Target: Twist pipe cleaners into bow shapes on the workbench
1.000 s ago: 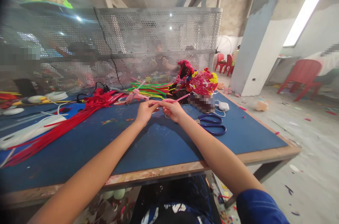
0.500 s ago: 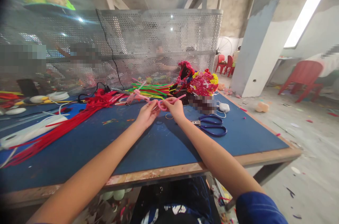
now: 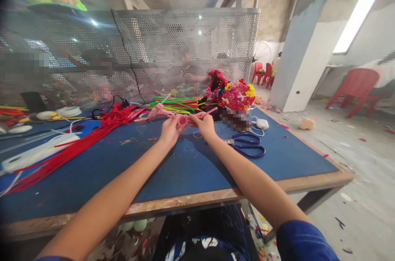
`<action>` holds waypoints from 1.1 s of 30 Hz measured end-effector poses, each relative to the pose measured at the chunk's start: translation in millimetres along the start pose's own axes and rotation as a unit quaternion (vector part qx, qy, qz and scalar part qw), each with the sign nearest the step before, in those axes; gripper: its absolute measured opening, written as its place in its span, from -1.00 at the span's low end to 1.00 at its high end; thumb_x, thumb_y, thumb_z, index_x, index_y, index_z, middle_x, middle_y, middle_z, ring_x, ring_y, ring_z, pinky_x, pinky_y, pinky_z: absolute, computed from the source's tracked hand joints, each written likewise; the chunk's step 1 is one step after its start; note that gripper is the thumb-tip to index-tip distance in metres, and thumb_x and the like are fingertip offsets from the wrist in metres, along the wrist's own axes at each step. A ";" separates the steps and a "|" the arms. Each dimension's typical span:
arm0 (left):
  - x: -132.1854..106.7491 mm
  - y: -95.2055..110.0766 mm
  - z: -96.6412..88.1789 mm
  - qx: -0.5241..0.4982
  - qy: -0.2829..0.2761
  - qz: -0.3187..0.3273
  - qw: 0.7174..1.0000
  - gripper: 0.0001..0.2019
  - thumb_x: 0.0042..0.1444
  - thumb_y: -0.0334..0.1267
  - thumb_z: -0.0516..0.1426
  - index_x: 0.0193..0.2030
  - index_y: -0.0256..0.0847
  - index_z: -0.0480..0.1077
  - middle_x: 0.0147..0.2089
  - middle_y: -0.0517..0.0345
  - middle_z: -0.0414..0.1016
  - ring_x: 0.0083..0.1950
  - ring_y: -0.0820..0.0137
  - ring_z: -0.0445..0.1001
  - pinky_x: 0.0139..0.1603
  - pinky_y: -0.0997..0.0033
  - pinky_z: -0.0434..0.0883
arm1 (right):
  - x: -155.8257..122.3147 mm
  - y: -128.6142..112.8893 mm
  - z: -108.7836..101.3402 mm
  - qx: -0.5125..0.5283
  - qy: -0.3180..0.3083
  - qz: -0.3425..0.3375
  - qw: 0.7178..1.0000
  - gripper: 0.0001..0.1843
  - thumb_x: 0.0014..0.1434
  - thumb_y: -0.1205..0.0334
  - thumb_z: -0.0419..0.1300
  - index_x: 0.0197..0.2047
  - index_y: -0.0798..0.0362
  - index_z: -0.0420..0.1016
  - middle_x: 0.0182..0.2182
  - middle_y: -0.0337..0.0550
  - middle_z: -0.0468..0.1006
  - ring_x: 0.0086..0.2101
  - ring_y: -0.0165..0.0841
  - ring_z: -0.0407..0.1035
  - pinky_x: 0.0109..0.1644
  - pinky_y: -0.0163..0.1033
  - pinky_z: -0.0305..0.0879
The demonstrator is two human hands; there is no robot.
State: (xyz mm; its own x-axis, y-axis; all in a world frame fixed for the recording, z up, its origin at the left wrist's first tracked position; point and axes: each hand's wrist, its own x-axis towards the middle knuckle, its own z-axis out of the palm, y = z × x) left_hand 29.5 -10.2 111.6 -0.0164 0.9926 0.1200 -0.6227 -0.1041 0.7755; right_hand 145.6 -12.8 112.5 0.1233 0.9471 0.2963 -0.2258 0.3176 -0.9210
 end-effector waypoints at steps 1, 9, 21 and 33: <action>1.3 2.0 -0.7 -0.003 0.005 0.004 1.000 -0.88 0.03 -0.29 0.15 -0.44 -0.32 0.37 -0.44 0.14 0.53 -0.40 0.47 0.51 -0.25 0.45 0.41 | 0.7 -0.1 -0.5 0.005 0.000 0.003 1.000 -0.84 -0.04 0.27 0.27 -0.50 0.10 0.35 -0.55 -0.18 0.56 -0.49 -0.38 0.48 -0.40 -0.29 0.45; 13.9 19.9 -15.9 -0.019 0.027 0.021 0.999 -0.85 0.12 -0.35 0.07 -0.46 -0.31 0.32 -0.50 0.16 0.51 -0.39 0.50 0.53 -0.26 0.53 0.43 | 7.1 -4.1 -8.1 0.026 0.019 0.010 0.999 -0.85 0.03 0.39 0.21 -0.52 0.12 0.31 -0.62 -0.20 0.53 -0.54 -0.41 0.48 -0.44 -0.35 0.45; 13.6 19.0 -15.3 -0.025 0.013 0.008 1.000 -0.88 0.10 -0.40 0.09 -0.44 -0.34 0.37 -0.48 0.12 0.53 -0.36 0.51 0.54 -0.27 0.60 0.44 | 2.1 -6.2 -8.1 0.036 0.022 0.023 0.999 -0.86 0.02 0.33 0.23 -0.46 0.13 0.31 -0.58 -0.18 0.53 -0.55 -0.43 0.46 -0.45 -0.36 0.43; 2.6 6.0 -9.2 0.007 -0.045 -0.033 0.998 -0.93 -0.02 -0.36 0.19 -0.42 -0.36 0.43 -0.46 0.10 0.55 -0.41 0.50 0.52 -0.30 0.55 0.44 | -3.5 -9.7 -4.5 0.019 -0.039 0.049 0.998 -0.74 -0.16 0.26 0.33 -0.33 0.08 0.46 -0.49 -0.25 0.54 -0.54 -0.49 0.42 -0.42 -0.37 0.38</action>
State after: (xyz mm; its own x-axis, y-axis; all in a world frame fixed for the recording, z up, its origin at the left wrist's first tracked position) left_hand 18.5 -7.6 110.8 0.0944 0.9880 0.1223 -0.6088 -0.0399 0.7923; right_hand 151.7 -19.3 119.2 0.0243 0.9739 0.2258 -0.2703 0.2239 -0.9364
